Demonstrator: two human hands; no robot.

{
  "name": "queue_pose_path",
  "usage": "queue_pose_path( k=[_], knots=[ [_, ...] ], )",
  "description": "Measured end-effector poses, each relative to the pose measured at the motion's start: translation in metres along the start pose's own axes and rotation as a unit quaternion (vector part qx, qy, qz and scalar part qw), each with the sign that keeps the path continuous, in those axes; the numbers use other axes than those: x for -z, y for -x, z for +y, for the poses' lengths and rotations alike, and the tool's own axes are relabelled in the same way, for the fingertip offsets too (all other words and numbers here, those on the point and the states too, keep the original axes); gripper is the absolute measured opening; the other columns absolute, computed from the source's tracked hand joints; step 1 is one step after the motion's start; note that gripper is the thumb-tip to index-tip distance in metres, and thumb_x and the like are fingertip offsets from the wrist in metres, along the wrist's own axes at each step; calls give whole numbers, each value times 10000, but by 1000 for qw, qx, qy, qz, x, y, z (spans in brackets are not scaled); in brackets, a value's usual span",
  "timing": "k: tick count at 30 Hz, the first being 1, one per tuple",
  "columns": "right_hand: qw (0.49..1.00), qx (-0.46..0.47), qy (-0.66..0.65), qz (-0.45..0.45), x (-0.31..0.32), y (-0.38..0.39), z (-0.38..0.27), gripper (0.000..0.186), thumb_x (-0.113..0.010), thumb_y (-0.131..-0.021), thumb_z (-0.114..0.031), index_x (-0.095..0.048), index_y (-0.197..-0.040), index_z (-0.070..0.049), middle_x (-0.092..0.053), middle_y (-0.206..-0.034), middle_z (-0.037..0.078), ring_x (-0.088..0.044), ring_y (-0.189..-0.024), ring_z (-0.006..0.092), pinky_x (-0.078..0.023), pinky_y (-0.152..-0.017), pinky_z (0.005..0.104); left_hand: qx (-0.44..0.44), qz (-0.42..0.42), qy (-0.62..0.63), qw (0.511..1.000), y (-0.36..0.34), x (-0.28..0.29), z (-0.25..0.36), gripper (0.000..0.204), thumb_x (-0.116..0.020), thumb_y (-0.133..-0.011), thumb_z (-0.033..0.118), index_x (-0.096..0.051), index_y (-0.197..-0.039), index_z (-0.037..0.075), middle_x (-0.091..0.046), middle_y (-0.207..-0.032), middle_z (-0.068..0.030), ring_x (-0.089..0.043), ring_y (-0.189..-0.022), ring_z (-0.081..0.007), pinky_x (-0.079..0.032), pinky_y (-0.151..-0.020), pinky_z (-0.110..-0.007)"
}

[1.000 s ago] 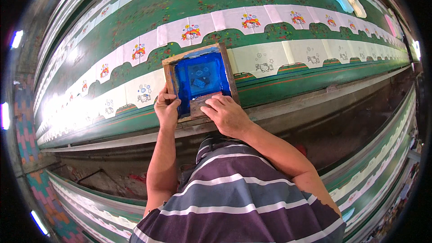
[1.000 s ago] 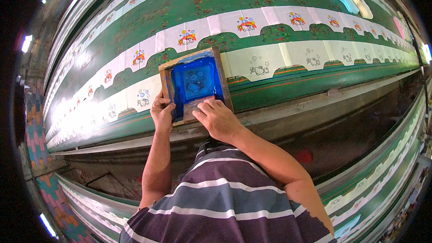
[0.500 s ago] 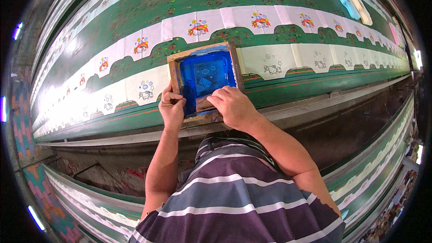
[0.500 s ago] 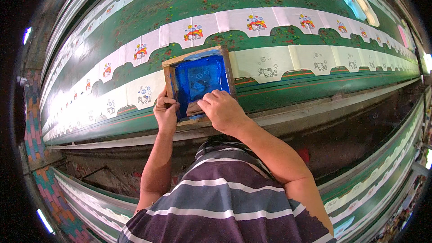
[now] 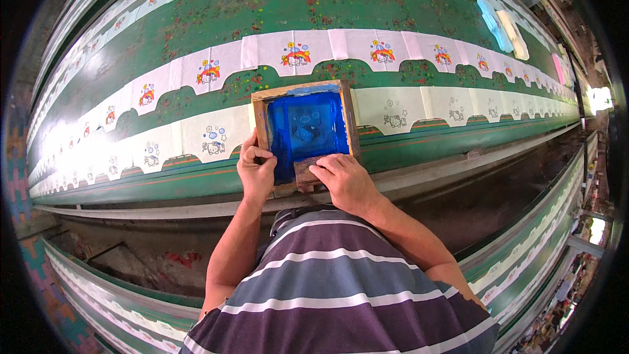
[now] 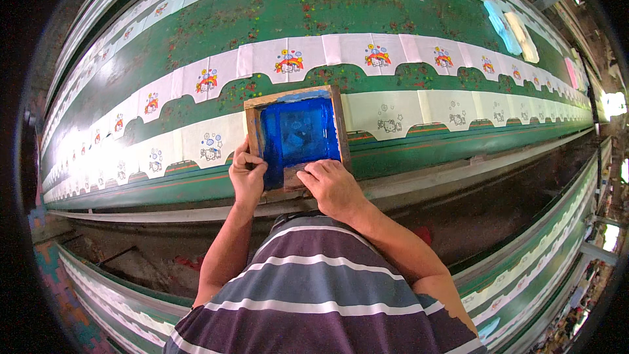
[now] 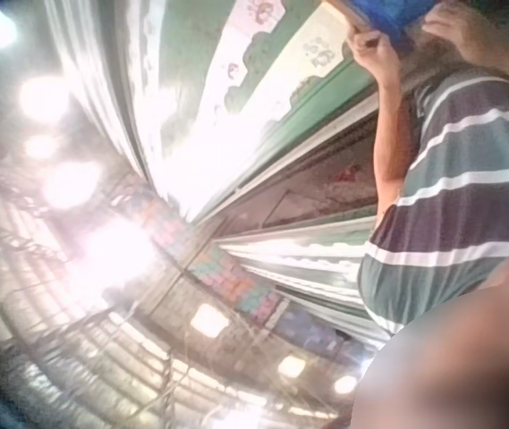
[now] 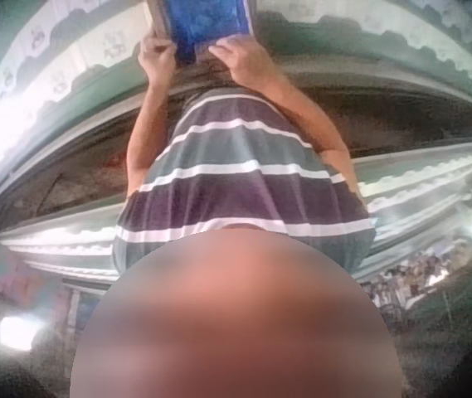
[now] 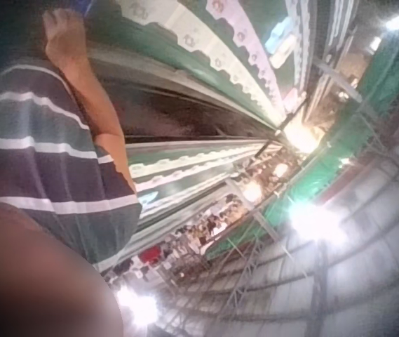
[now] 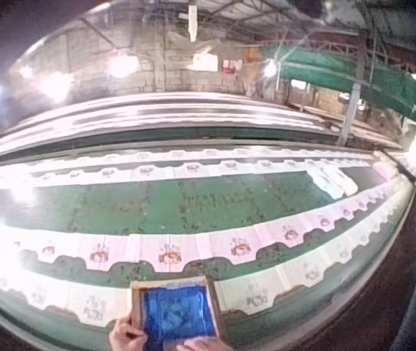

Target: The person repeatedly dips a wooden frame with a blue screen into a tray and presses it onto a long green conveyor belt to print a pattern onto fabric. The person moves along the belt, repeating the dipping and pressing motion to create a continuous printed design.

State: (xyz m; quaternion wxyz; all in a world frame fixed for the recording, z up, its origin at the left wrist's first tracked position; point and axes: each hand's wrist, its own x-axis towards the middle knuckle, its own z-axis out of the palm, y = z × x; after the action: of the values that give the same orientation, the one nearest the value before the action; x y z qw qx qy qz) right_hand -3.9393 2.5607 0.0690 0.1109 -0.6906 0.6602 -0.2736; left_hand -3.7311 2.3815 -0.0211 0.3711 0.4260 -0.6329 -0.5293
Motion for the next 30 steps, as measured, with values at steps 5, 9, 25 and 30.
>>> queue_pose_path(
  k=[5, 9, 25, 30],
  knots=[
    [1000, 8, 10, -6, -3, -5, 0, 357, -683, -992, -107, -796, -1324, -37, -738, -1284, 117, -719, -1223, 340, -582, -1076, 508, -9, 0, 4, 1000, 2, -1, -1, 198, -771, -810, -148, -692, -817, 33, -645, -1690, -232, -632, -1534, -296, -482, -1254, -410],
    [999, 12, 20, 23, -8, -22, 14, 340, -671, -1001, -127, -803, -1303, -40, -751, -1256, 122, -729, -1201, 345, -585, -1069, 514, -8, -2, 22, 1000, 2, 0, -4, 193, -771, -812, -141, -707, -824, 41, -635, -1695, -246, -625, -1546, -315, -471, -1269, -413],
    [998, -9, 61, -15, -7, -99, 66, 378, -625, -963, 9, -817, -1275, -80, -741, -1197, 112, -690, -1162, 377, -555, -1065, 524, -53, 7, -29, 998, 4, -7, -3, 190, -773, -818, -124, -742, -875, 55, -629, -1694, -257, -613, -1530, -420, -511, -1236, -462],
    [998, 18, 59, -26, -7, -48, 22, 348, -647, -961, -16, -808, -1266, -62, -736, -1210, 98, -684, -1148, 362, -555, -1053, 519, -66, 6, -59, 996, 3, -7, 3, 205, -768, -808, -144, -745, -874, 50, -625, -1688, -269, -612, -1517, -436, -511, -1233, -473]
  ],
)
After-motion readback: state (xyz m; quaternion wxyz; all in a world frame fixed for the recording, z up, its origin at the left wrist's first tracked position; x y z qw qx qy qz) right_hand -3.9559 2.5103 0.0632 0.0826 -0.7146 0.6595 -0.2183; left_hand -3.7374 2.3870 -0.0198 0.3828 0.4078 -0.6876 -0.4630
